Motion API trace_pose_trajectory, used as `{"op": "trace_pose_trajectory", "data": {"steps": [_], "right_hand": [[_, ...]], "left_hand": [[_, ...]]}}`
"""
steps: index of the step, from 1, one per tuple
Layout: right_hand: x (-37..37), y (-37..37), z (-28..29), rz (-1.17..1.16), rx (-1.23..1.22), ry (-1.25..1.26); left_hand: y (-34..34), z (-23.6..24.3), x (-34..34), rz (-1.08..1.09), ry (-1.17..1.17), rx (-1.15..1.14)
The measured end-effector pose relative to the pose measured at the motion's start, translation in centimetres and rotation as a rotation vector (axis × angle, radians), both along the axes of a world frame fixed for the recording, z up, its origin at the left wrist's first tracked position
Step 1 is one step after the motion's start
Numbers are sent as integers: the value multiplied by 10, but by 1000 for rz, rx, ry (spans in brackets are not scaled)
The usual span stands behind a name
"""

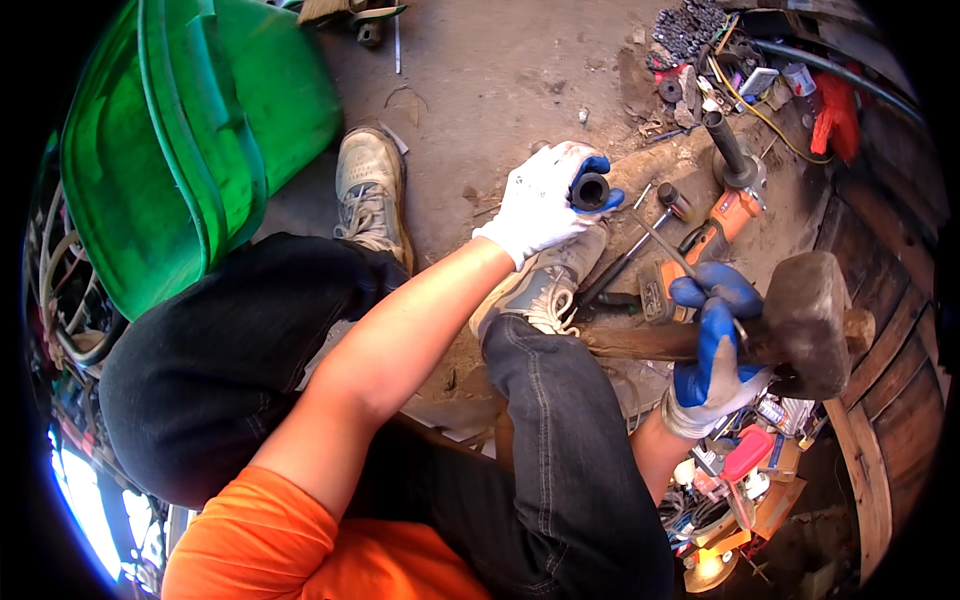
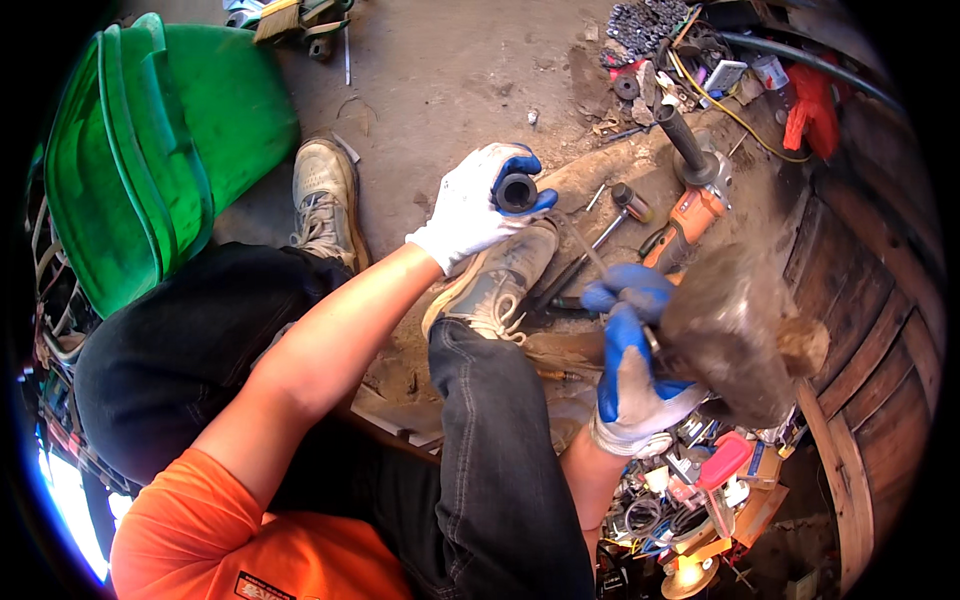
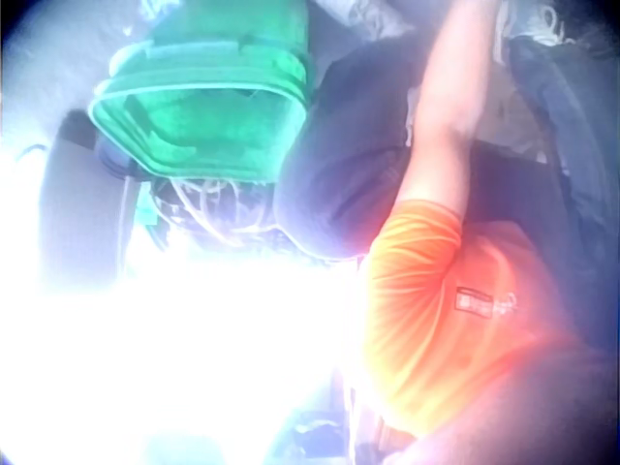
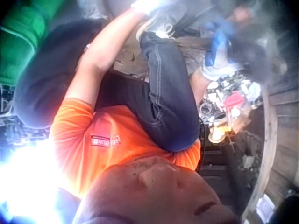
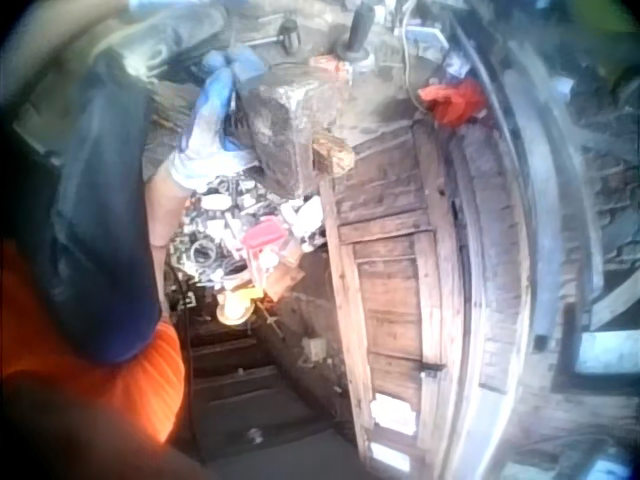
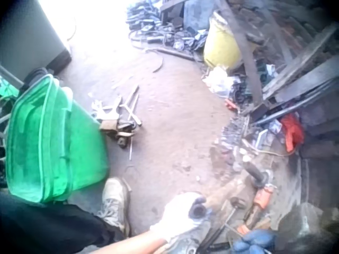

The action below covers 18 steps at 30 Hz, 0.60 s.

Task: The person sits on the floor and uses a hammer and a metal rod to repeatedly strike the interior of a small cylindrical metal part. They also use pliers to manipulate the object and a power drill to work on it.

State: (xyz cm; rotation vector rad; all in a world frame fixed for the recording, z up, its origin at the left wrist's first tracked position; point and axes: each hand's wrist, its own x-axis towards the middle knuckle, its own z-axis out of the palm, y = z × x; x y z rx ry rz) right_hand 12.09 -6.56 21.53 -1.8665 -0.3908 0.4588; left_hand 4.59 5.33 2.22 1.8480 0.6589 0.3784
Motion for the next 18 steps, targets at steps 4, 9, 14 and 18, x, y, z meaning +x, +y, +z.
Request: {"op": "trace_pose_trajectory", "data": {"steps": [4,9,14,18], "right_hand": [[14,-10,-3,-166,-43,-7],[29,-39,-30,-329,-154,87],[36,-91,-89,-313,-444,243],[29,-122,-180,46,-827,-53]], "left_hand": [[3,4,-1,9,-20,-24],[3,5,-4,-24,-31,7],[5,8,-5,-50,-60,27],[5,12,-2,-64,-11,-15]]}}
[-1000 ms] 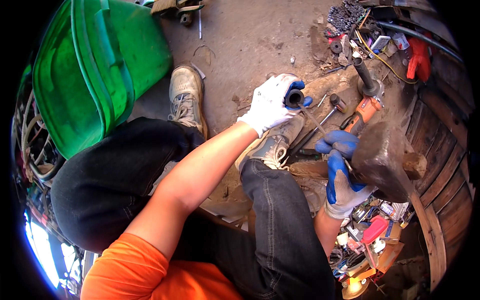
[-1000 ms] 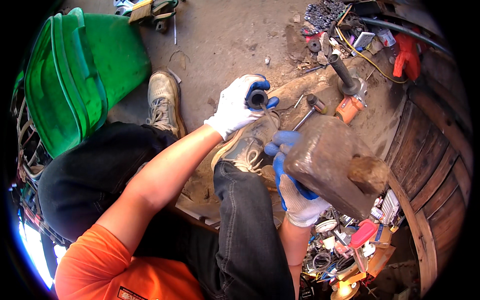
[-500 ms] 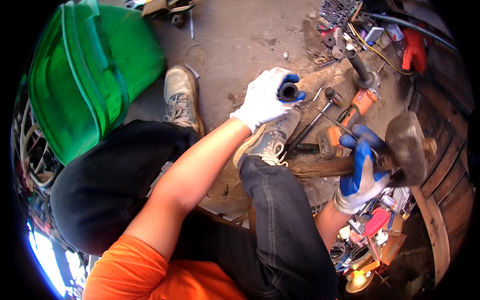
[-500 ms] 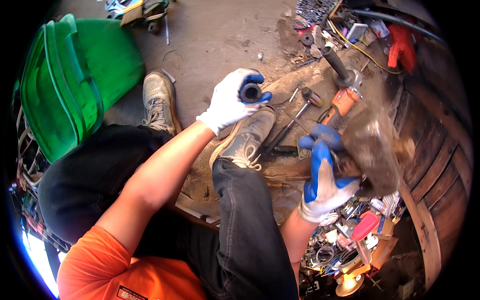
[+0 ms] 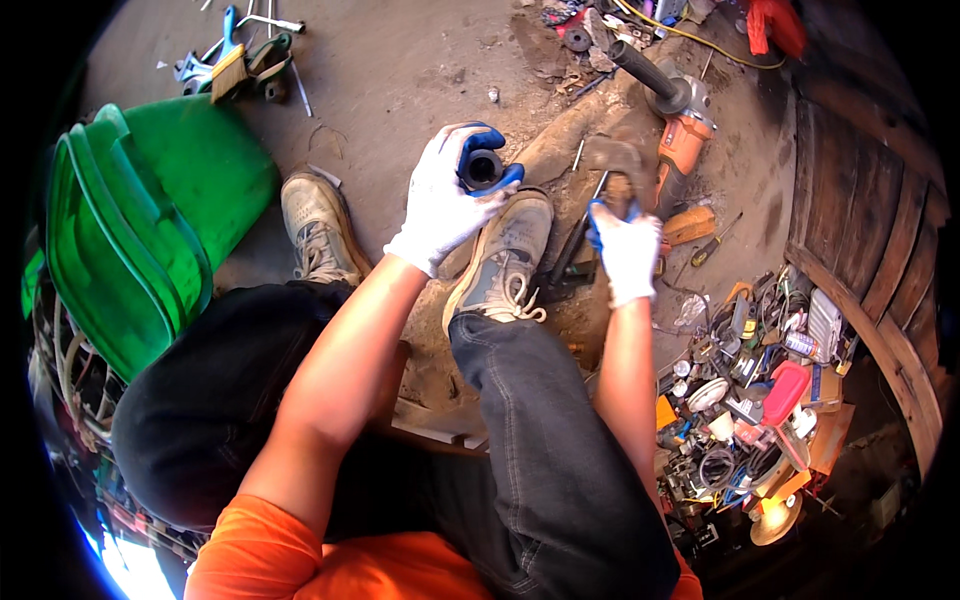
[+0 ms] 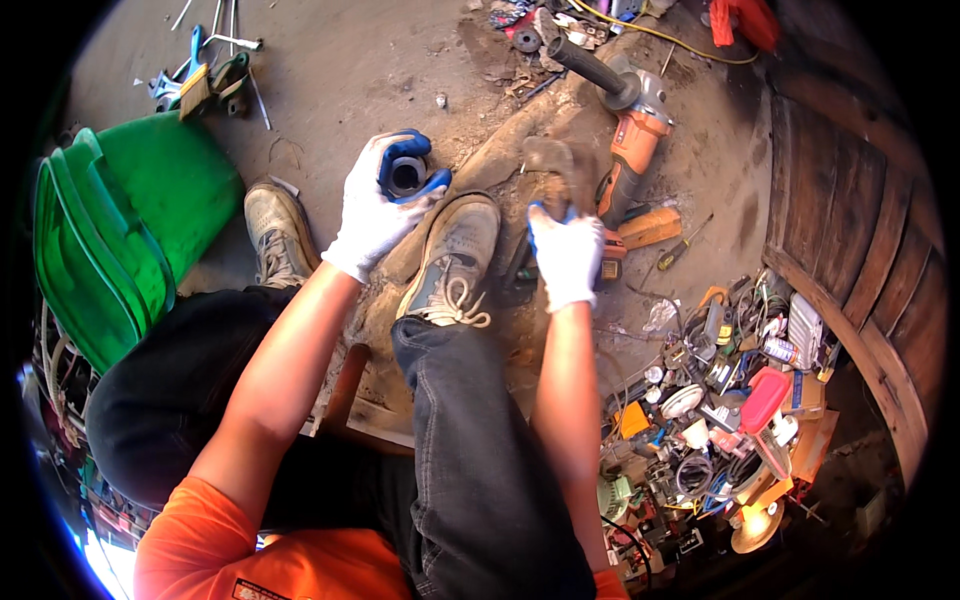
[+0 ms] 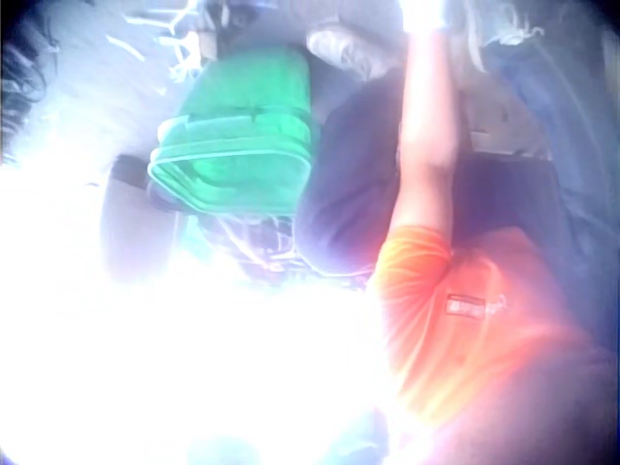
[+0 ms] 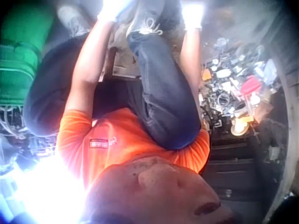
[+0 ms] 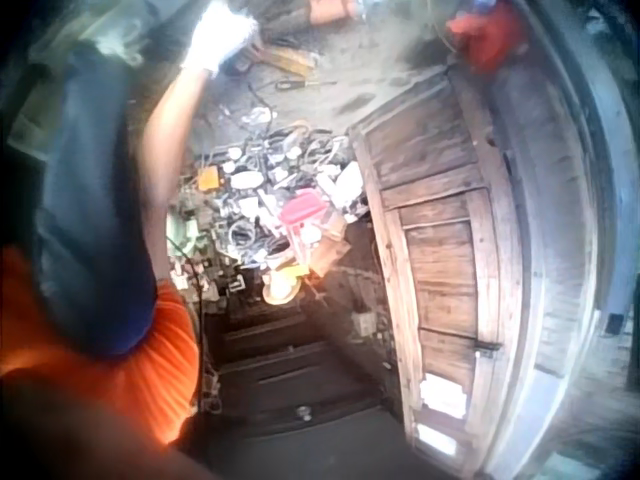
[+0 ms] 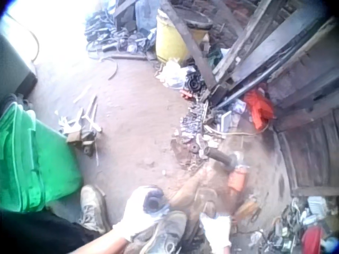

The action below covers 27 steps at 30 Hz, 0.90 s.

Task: The person sits on the floor and uses a hammer and a metal rod to repeatedly strike the interior of a small cylindrical metal part. They also use pliers to manipulate the object and a power drill to work on it.

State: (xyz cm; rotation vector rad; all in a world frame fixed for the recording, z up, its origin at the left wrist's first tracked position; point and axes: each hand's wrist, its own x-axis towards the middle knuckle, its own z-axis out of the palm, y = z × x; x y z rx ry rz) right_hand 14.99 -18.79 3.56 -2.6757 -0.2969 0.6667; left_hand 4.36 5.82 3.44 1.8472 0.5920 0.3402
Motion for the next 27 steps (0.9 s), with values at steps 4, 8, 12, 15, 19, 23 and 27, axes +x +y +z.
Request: {"op": "trace_pose_trajectory", "data": {"steps": [4,8,12,15,19,23,27], "right_hand": [[-27,-32,-63,101,-237,-77],[-35,-37,-66,-503,371,505],[-40,-19,-12,-258,-48,106],[-39,-41,46,-286,113,74],[28,-139,54,-902,441,-164],[98,-232,-14,-700,-401,-295],[130,-282,-61,-553,-717,-102]], "left_hand": [[3,0,3,-15,16,5],[4,1,2,-24,5,50],[2,2,2,-29,58,-22],[3,1,3,-37,38,0],[3,-4,-1,-53,65,-33],[0,-10,-1,-31,39,-68],[-1,-11,2,-36,39,-95]]}}
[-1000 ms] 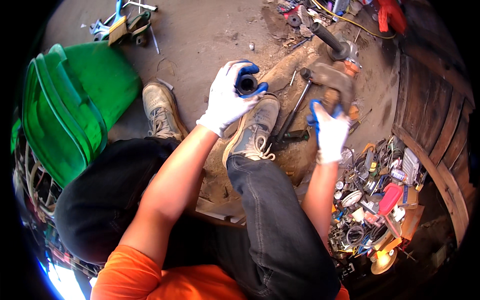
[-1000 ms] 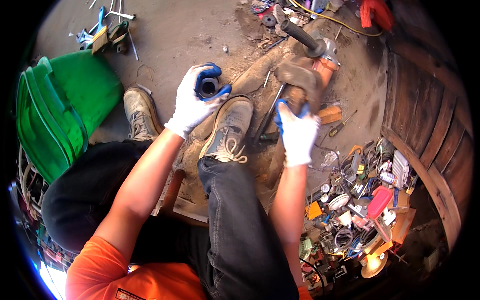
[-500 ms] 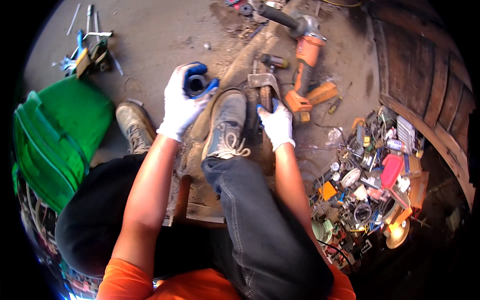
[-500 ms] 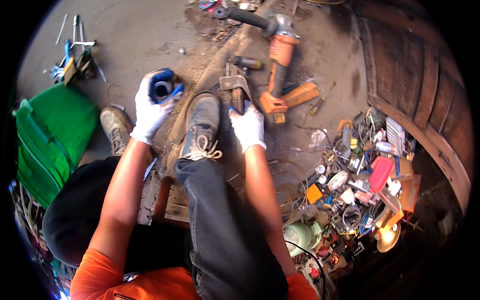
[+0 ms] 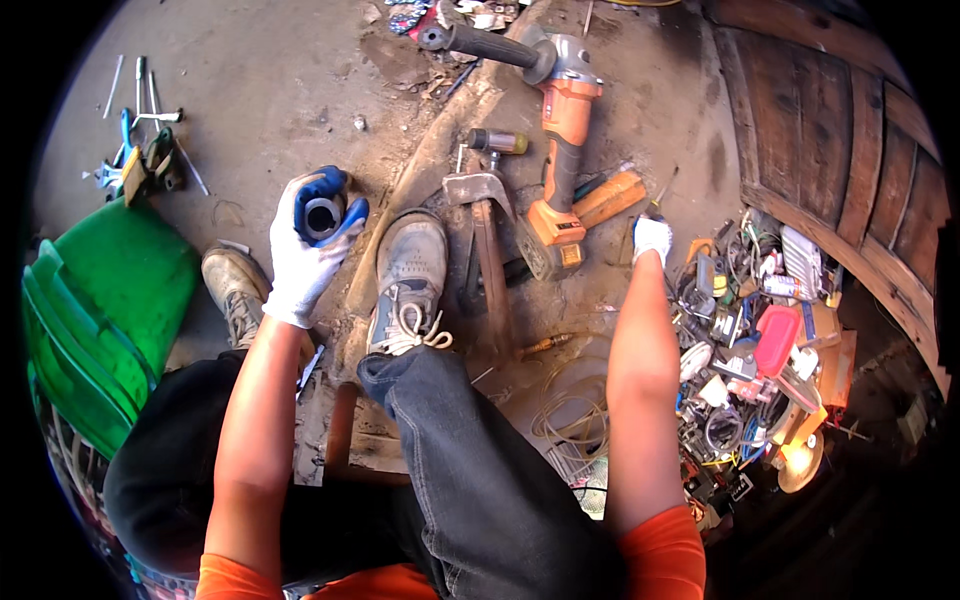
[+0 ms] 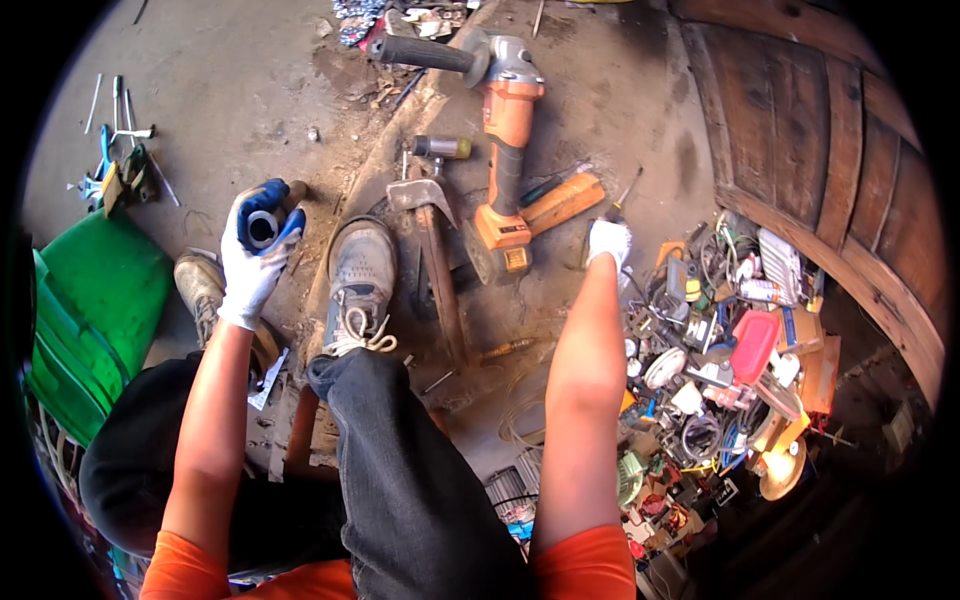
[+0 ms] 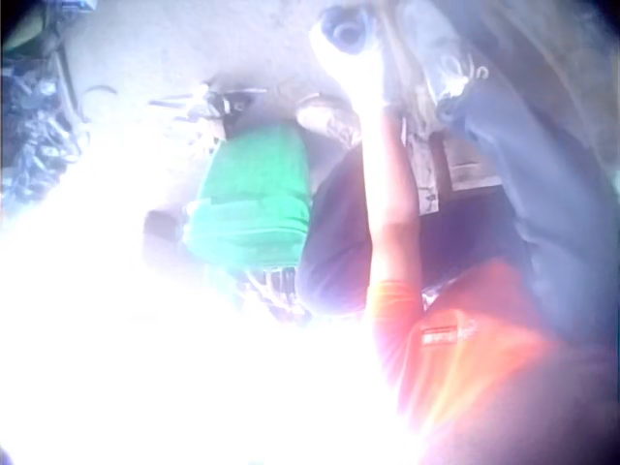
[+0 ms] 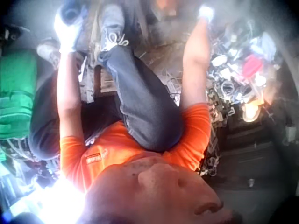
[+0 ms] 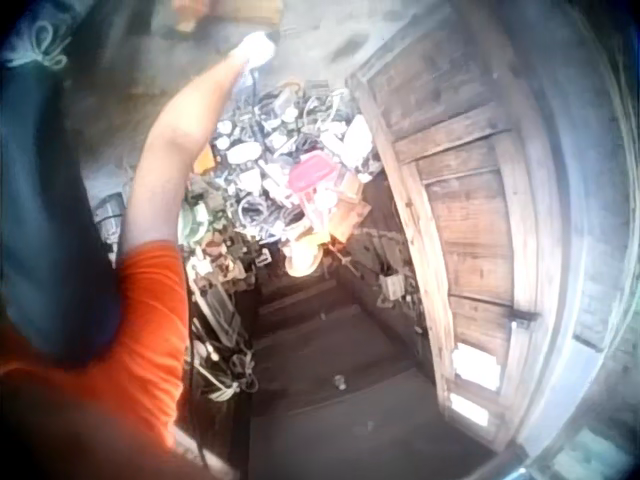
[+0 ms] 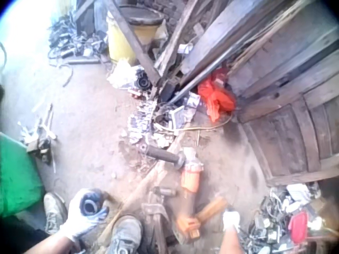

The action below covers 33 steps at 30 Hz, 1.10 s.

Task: The person sits on the floor and uses a hammer and a metal rod to repeatedly strike the interior of a small cylindrical metal part. They also use pliers to manipulate the object and a power drill to work on it.

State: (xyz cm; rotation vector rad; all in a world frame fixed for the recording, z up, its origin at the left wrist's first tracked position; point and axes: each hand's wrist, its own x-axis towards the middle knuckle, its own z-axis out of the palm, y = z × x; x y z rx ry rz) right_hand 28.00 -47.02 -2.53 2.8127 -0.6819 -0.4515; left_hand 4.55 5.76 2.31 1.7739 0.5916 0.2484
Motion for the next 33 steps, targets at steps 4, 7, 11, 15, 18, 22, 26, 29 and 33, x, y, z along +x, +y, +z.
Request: {"op": "trace_pose_trajectory", "data": {"steps": [4,7,11,15,18,22,26,29,33], "right_hand": [[10,-10,-10,215,-213,318],[8,11,15,-57,-20,-52],[-25,85,108,-60,988,-540],[-78,192,211,228,1131,-212],[-109,268,253,415,1231,-16],[-121,344,273,936,1144,102],[-128,389,271,1024,913,176],[-130,409,260,1060,850,176],[-131,422,246,1100,800,195]], "left_hand": [[2,5,-2,-8,24,112],[5,7,-3,-32,14,89],[4,2,-2,-11,-38,29],[3,-2,-2,-24,-46,16],[3,-2,-4,-28,-36,28],[3,-2,-5,-20,-32,15],[3,-3,-3,-4,-52,32],[3,-4,-3,-5,-43,52],[1,-4,-3,-6,-29,56]]}}
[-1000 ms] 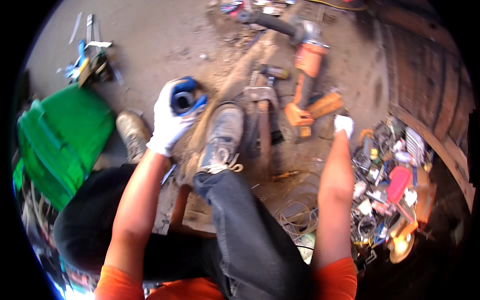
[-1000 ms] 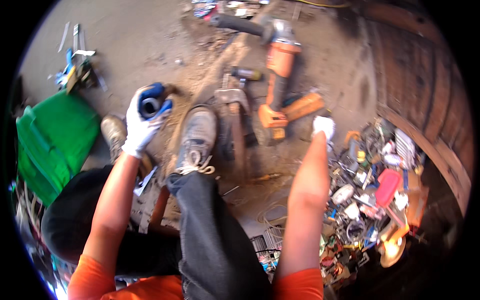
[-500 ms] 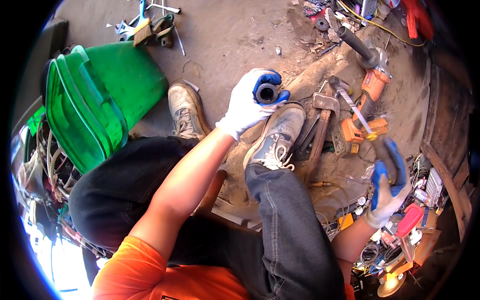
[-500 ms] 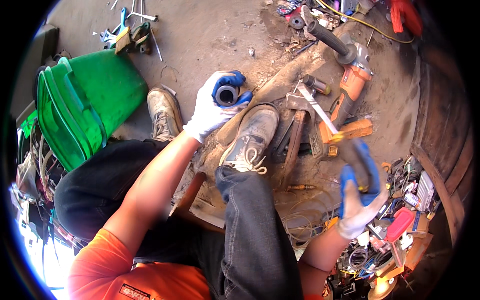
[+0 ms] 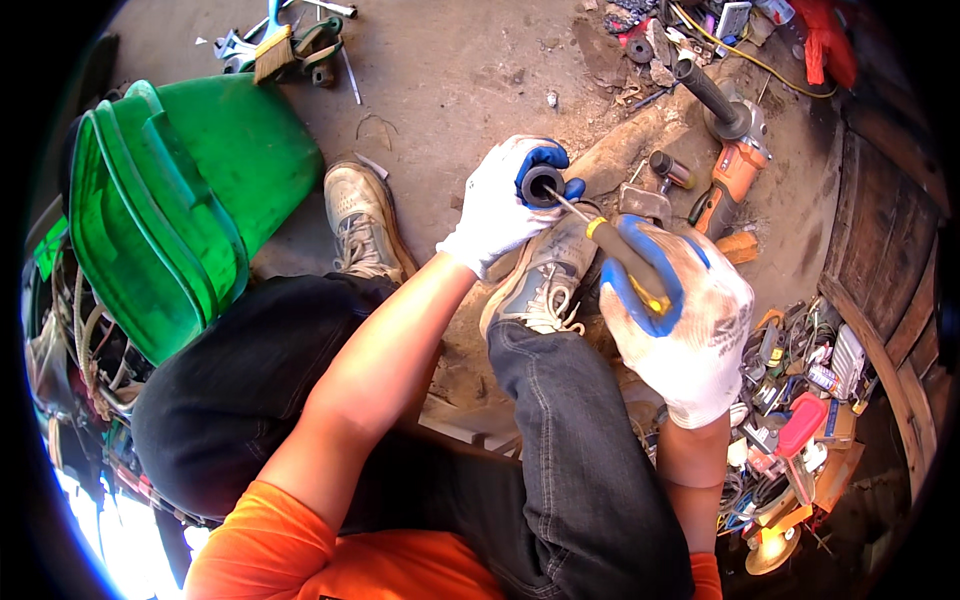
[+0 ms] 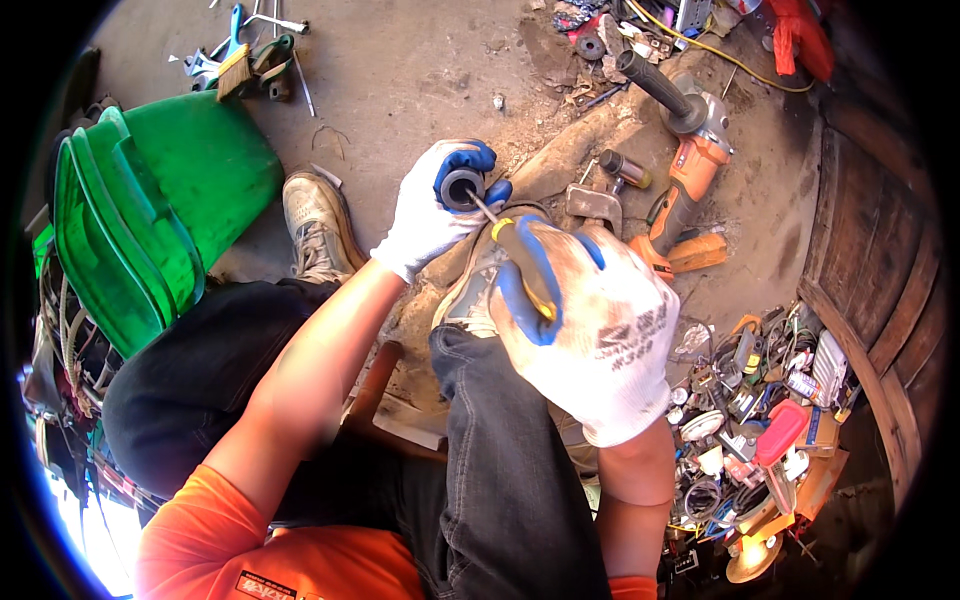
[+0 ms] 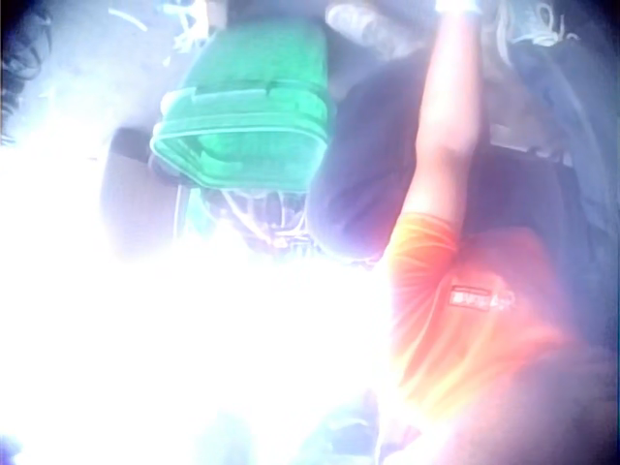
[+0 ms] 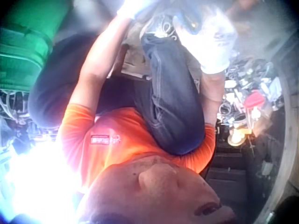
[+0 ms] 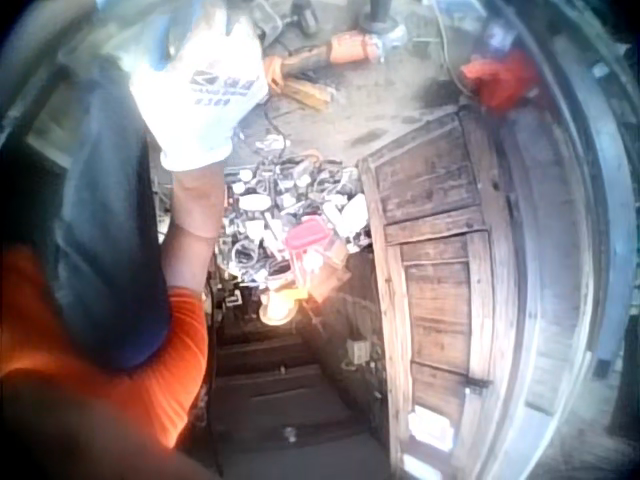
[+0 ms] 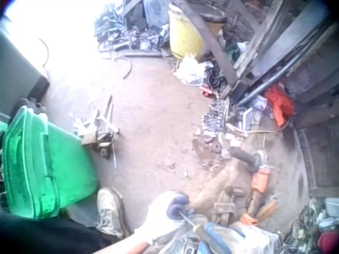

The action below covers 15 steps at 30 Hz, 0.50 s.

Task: The person sits on the floor and uses a hammer and a metal rod to repeatedly strike the interior of a small cylindrical metal part. They also use pliers to manipulate the object and a power drill to work on it.

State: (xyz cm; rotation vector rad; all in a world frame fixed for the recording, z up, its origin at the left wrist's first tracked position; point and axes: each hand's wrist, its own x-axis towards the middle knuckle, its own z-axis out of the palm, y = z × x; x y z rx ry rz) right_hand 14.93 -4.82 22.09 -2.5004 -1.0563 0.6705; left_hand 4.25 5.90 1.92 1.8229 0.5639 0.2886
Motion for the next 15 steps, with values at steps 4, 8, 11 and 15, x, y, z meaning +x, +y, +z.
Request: {"op": "trace_pose_trajectory", "data": {"steps": [4,8,11,15], "right_hand": [[-1,3,-4,32,16,-15],[0,2,-7,-3,34,53],[0,1,-9,-31,79,87],[-2,2,-9,-84,127,166]], "left_hand": [[0,0,0,5,6,26],[0,0,0,6,-5,11],[0,0,-1,6,-14,43],[-1,0,-3,5,17,41]]}}
